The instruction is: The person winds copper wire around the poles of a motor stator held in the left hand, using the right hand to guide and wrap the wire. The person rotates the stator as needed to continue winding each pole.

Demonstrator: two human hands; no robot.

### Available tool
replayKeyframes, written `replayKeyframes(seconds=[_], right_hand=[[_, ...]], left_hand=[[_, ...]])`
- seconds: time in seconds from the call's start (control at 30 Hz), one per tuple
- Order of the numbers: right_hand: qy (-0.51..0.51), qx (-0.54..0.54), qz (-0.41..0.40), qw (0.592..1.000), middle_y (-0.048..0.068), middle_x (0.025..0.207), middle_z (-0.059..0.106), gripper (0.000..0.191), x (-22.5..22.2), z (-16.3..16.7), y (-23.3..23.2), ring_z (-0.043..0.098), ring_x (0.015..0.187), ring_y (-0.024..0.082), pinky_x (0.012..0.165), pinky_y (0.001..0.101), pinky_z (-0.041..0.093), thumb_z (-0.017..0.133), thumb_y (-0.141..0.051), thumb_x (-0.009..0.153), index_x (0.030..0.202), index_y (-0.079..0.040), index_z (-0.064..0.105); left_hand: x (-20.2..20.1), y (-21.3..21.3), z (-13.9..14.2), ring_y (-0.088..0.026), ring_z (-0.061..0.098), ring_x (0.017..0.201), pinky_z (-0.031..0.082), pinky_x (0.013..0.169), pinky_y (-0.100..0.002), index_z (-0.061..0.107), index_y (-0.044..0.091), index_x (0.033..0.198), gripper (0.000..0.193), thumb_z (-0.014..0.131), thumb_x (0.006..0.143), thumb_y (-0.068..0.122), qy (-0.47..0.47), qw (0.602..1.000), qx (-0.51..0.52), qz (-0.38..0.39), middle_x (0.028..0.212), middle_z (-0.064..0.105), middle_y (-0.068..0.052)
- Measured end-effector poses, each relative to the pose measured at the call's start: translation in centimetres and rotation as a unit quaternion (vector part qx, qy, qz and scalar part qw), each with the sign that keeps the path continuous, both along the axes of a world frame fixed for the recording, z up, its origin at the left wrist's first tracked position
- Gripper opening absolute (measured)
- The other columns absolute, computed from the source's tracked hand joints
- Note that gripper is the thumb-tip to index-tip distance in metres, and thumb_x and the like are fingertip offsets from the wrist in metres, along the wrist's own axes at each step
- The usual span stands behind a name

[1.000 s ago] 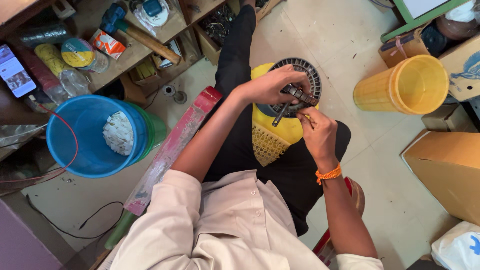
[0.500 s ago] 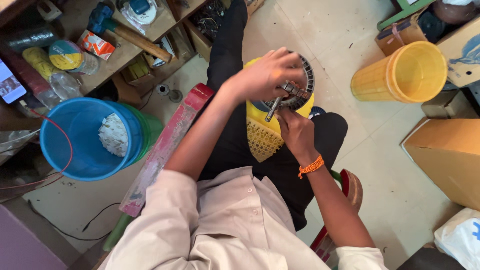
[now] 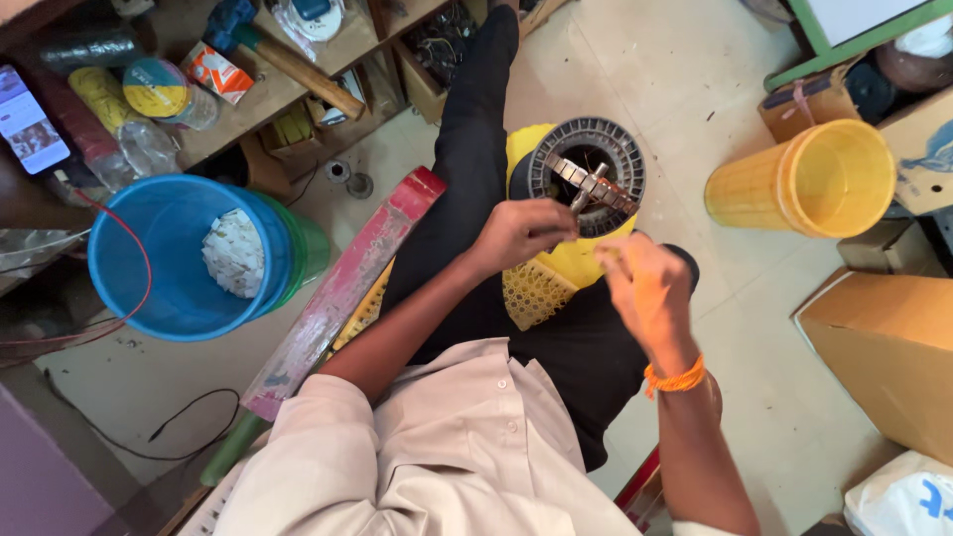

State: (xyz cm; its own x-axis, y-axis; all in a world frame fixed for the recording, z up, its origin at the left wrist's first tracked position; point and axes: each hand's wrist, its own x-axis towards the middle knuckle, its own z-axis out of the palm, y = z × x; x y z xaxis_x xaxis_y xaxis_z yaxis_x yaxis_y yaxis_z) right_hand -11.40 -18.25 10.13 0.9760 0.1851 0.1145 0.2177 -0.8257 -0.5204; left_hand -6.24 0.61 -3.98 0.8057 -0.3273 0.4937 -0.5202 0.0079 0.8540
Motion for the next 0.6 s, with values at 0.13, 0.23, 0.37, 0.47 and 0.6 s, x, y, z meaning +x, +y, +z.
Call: replayKeyframes(seconds=[0.13, 0.23, 0.37, 0.47, 0.6], right_hand=[[-0.039, 0.061, 0.012, 0.997, 0.01, 0.079, 0.065, 0.006, 3.6, 0.9, 0.3, 0.058, 0.063, 0.017, 0.061, 0.0319, 0.045, 0.075, -0.002, 0.095, 0.097, 0.0, 0.069], [0.025, 0.141, -0.01, 0.99, 0.006, 0.071, 0.064, 0.006, 6.5, 0.5, 0.7, 0.056, 0.062, 0.008, 0.057, 0.0285, 0.045, 0.074, -0.003, 0.098, 0.097, 0.001, 0.07], [0.104, 0.208, -0.025, 0.972, -0.001, 0.07, 0.056, 0.005, 8.3, -0.5, -0.1, 0.049, 0.065, 0.001, 0.057, 0.0233, 0.04, 0.073, -0.002, 0.098, 0.097, 0.003, 0.071], [0.163, 0.271, -0.024, 0.949, -0.004, 0.072, 0.061, 0.005, 8.9, -1.4, -1.3, 0.049, 0.064, 0.0, 0.056, 0.0202, 0.039, 0.071, -0.002, 0.097, 0.098, 0.003, 0.07], [0.187, 0.342, -0.008, 0.921, -0.006, 0.076, 0.061, 0.01, 9.2, -2.7, -2.6, 0.048, 0.066, -0.001, 0.058, 0.0189, 0.036, 0.072, -0.005, 0.099, 0.102, 0.003, 0.068]], left_hand=[[-1.7, -2.3, -1.3, -0.006, 0.06, 0.078, 0.046, 0.069, -0.024, 0.078, 0.003, 0.112, 0.019, 0.076, 0.101, 0.019, 0.306, 0.921, -0.24, -0.042, 0.1, 0.076, -0.004], [-2.0, -3.1, -0.8, -0.002, 0.043, 0.055, 0.031, 0.047, -0.019, 0.077, 0.003, 0.111, 0.024, 0.075, 0.095, 0.021, 0.478, 0.818, -0.32, -0.025, 0.089, 0.074, -0.003], [-1.8, -3.5, 0.3, 0.0, 0.042, 0.055, 0.031, 0.046, -0.018, 0.076, 0.004, 0.113, 0.025, 0.075, 0.096, 0.021, 0.523, 0.771, -0.362, -0.021, 0.09, 0.074, -0.002], [-1.9, -3.6, 0.8, -0.001, 0.045, 0.055, 0.033, 0.047, -0.019, 0.076, 0.004, 0.112, 0.024, 0.075, 0.095, 0.021, 0.521, 0.773, -0.361, -0.011, 0.092, 0.075, -0.001], [-2.4, -3.8, 0.7, -0.004, 0.053, 0.057, 0.04, 0.05, -0.021, 0.076, 0.007, 0.114, 0.026, 0.075, 0.093, 0.022, 0.513, 0.789, -0.338, -0.003, 0.089, 0.071, 0.004]])
